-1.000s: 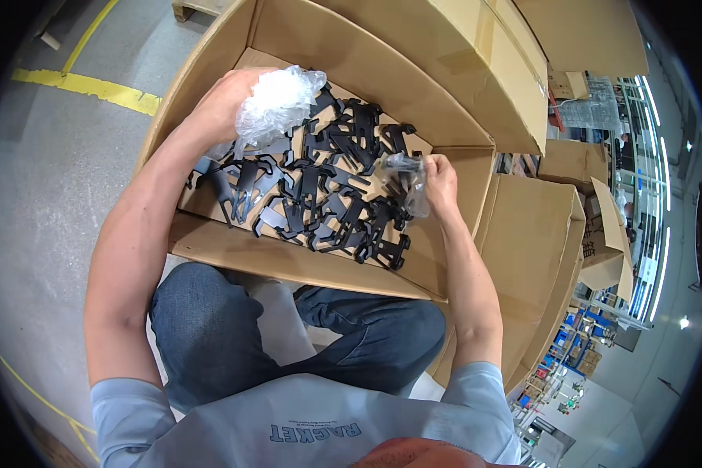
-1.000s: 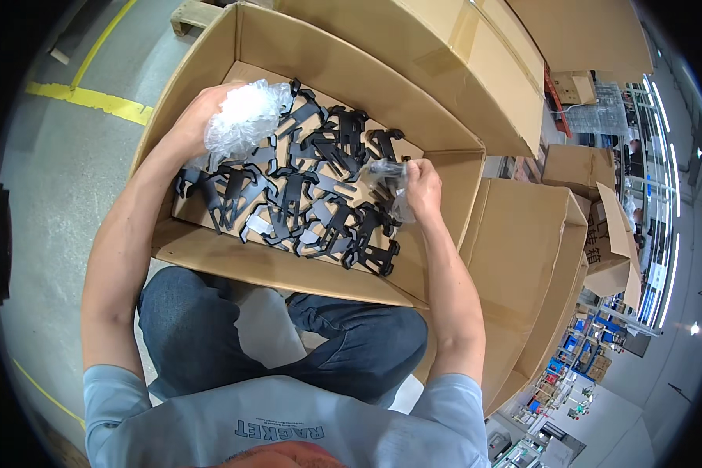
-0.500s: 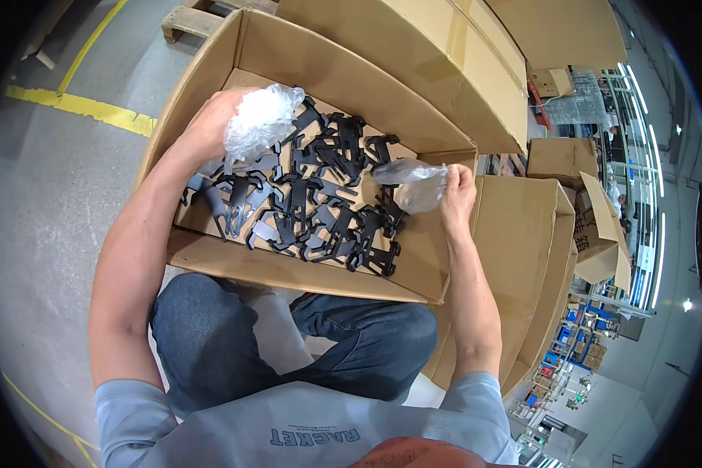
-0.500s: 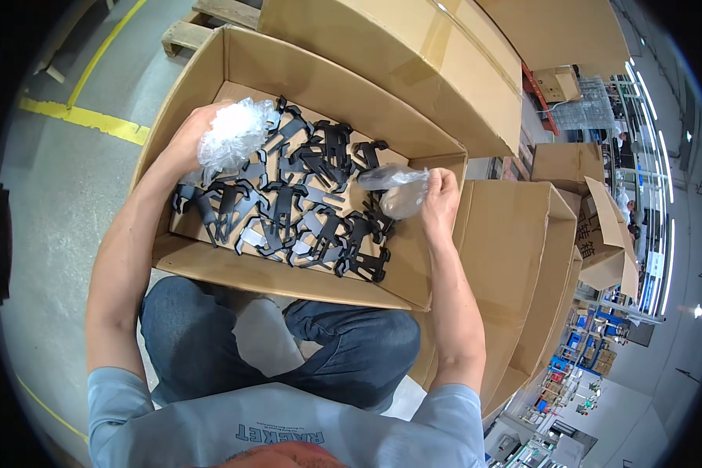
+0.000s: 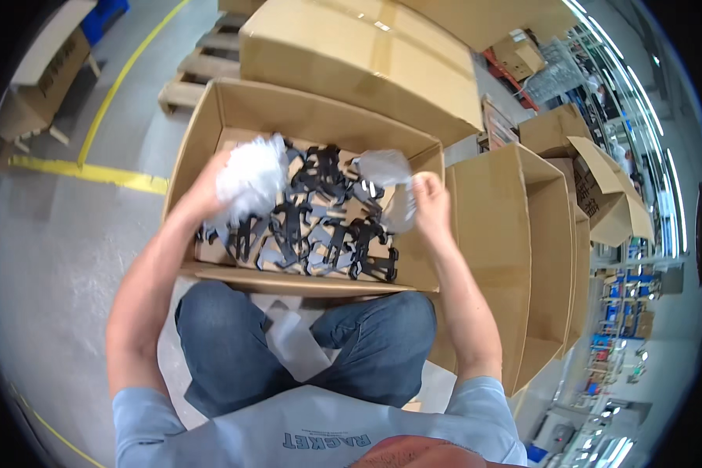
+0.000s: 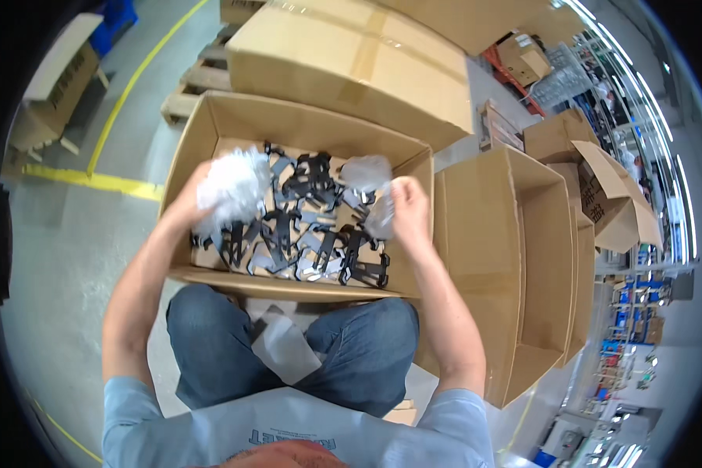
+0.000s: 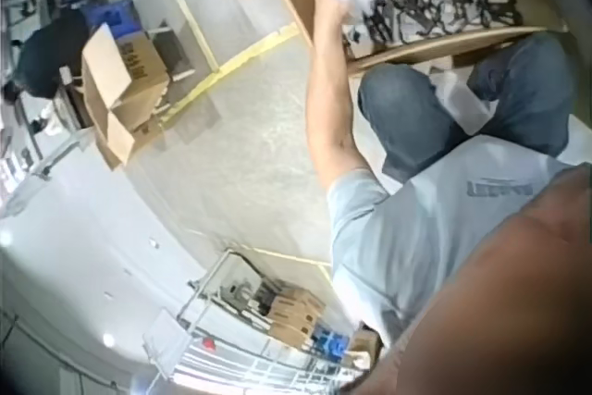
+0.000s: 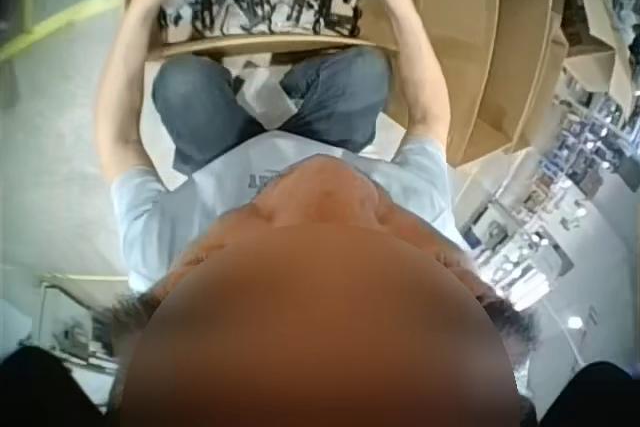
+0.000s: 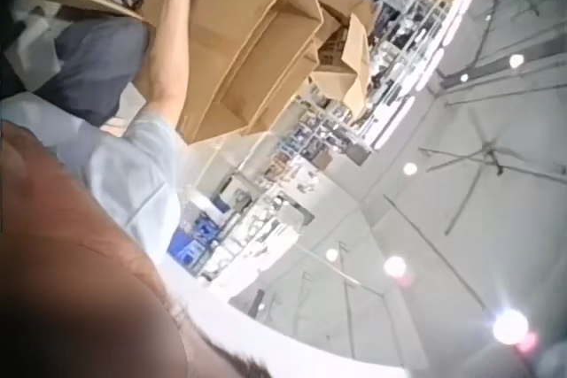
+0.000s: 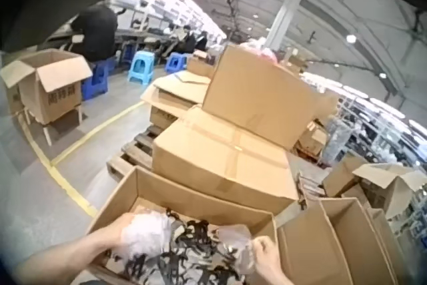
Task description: Packaging metal brackets into cardboard boxes on a factory floor.
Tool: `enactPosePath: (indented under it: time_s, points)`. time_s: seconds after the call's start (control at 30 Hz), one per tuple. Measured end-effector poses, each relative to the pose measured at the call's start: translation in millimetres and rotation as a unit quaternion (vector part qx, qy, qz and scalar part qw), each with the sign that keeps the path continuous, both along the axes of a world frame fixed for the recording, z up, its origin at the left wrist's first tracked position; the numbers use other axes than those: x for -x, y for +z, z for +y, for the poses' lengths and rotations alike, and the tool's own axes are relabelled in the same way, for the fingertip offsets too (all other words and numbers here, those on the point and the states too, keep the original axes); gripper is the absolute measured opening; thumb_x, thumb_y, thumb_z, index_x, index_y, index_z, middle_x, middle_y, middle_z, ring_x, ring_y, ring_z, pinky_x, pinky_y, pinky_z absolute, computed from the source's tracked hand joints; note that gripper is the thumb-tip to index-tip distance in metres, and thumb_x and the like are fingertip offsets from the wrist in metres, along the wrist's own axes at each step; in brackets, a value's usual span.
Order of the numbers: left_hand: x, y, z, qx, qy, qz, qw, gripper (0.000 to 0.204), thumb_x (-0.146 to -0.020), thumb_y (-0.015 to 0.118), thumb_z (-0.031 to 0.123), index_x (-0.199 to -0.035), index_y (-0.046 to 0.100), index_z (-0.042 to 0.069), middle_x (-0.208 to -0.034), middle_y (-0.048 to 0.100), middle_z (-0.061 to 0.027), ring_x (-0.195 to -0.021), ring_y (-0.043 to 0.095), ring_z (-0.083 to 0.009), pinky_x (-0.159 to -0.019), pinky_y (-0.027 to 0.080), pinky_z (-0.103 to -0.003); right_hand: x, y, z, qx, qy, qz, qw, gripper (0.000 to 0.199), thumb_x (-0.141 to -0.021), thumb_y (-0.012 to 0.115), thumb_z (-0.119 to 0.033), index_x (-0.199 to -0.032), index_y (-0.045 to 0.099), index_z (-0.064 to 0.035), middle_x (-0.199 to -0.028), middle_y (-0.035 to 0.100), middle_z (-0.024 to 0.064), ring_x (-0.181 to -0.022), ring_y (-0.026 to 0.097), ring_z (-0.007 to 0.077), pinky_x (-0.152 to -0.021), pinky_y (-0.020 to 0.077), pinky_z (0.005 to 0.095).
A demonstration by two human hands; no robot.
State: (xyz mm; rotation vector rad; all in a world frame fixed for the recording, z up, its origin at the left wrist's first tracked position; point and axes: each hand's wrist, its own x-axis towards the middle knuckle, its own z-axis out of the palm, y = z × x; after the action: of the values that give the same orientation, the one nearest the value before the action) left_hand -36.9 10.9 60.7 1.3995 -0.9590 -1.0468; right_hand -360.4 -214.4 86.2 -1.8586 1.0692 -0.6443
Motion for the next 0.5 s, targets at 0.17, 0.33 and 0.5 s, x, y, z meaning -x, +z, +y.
enactPosePath:
  time_s: [0.17, 0.33, 0.5]
  points:
    - [88, 53, -11, 0.012, -0.022, 0.053, 0.998, 0.065, -0.076, 0.067, 0.007, -0.139, 0.051, 0.004, -0.136, 0.056, -0.0098, -0.123, 0.052, -0.0206, -0.107, 0.04, -0.032, -26, 10, 63, -0.004, 0.177, -0.089, 0.98, 0.008, -0.095, 0.056, -0.011, -0.098, 0.06, -0.0057, -0.092, 0.057, 0.0025, -0.081, 0.05, 0.0107, -0.073, 0.0428, 0.0248]
    - [133, 60, -6, -0.044, -0.079, -0.096, 0.991, 0.058, -0.082, 0.066, 0.005, -0.137, 0.047, 0.002, -0.13, 0.059, -0.0102, -0.108, 0.06, -0.02, -0.093, 0.049, -0.03, -43, 58, 108, -0.099, 0.191, -0.196, 0.957, 0.007, -0.094, 0.054, -0.009, -0.097, 0.059, -0.0044, -0.083, 0.054, -0.0006, -0.071, 0.046, 0.0093, -0.065, 0.0385, 0.022]
    - [147, 21, -7, 0.044, 0.08, 0.074, 0.993, 0.047, -0.085, 0.066, 0.007, -0.13, 0.053, 0.004, -0.12, 0.064, -0.0118, -0.1, 0.064, -0.0224, -0.085, 0.053, -0.031, -26, 51, 118, -0.019, 0.113, -0.237, 0.965, 0.011, -0.091, 0.06, -0.011, -0.1, 0.063, -0.0056, -0.077, 0.053, -0.0015, -0.068, 0.046, 0.0092, -0.063, 0.0386, 0.0228]
